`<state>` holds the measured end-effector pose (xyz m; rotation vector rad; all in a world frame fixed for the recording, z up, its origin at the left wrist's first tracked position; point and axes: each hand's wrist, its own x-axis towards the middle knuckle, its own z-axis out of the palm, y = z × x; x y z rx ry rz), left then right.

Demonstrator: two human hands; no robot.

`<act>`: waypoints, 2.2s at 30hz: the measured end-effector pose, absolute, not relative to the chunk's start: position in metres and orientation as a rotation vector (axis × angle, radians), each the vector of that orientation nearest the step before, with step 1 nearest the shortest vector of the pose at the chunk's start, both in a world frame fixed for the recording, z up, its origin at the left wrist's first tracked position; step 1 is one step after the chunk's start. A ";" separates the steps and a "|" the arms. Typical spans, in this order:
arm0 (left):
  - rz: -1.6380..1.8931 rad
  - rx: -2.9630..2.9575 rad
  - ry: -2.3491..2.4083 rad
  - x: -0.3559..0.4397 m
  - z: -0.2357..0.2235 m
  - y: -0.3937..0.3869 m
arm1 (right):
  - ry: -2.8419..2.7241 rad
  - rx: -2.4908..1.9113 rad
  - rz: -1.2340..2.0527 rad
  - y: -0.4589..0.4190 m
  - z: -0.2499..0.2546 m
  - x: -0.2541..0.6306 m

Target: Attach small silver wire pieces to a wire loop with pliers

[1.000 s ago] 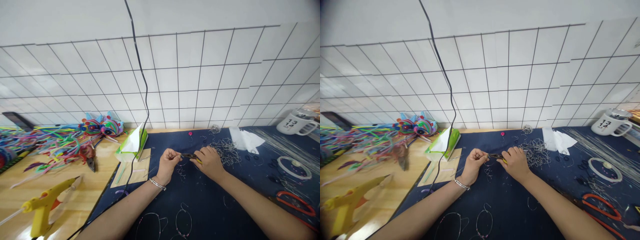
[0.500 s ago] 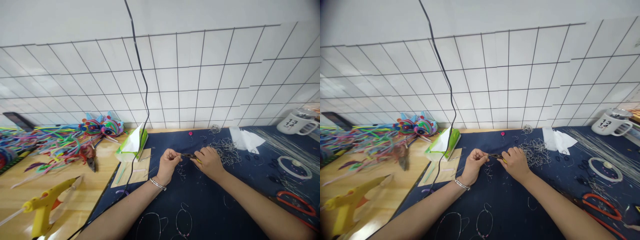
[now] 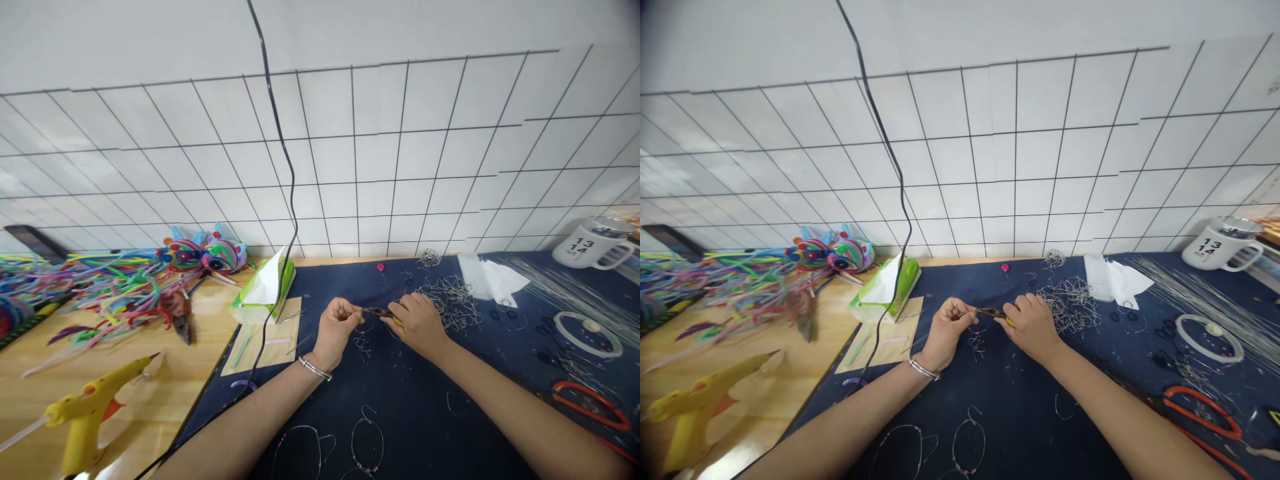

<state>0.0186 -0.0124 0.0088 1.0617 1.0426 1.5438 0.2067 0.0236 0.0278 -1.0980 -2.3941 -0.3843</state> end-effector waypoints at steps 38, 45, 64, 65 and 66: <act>1.460 0.930 1.119 0.012 -0.005 0.000 | -2.347 -1.120 -0.226 0.035 0.006 0.212; 1.382 1.057 1.157 0.010 -0.007 0.001 | -2.349 -1.108 -0.026 0.041 -0.004 0.213; 1.303 1.139 1.161 0.007 -0.002 0.002 | -2.282 -1.165 0.286 0.046 -0.001 0.215; 1.299 1.146 1.164 0.007 -0.002 0.001 | -2.282 -1.167 0.275 0.046 -0.002 0.215; 1.298 1.154 1.166 0.007 -0.002 0.001 | -2.285 -1.169 0.267 0.046 -0.002 0.215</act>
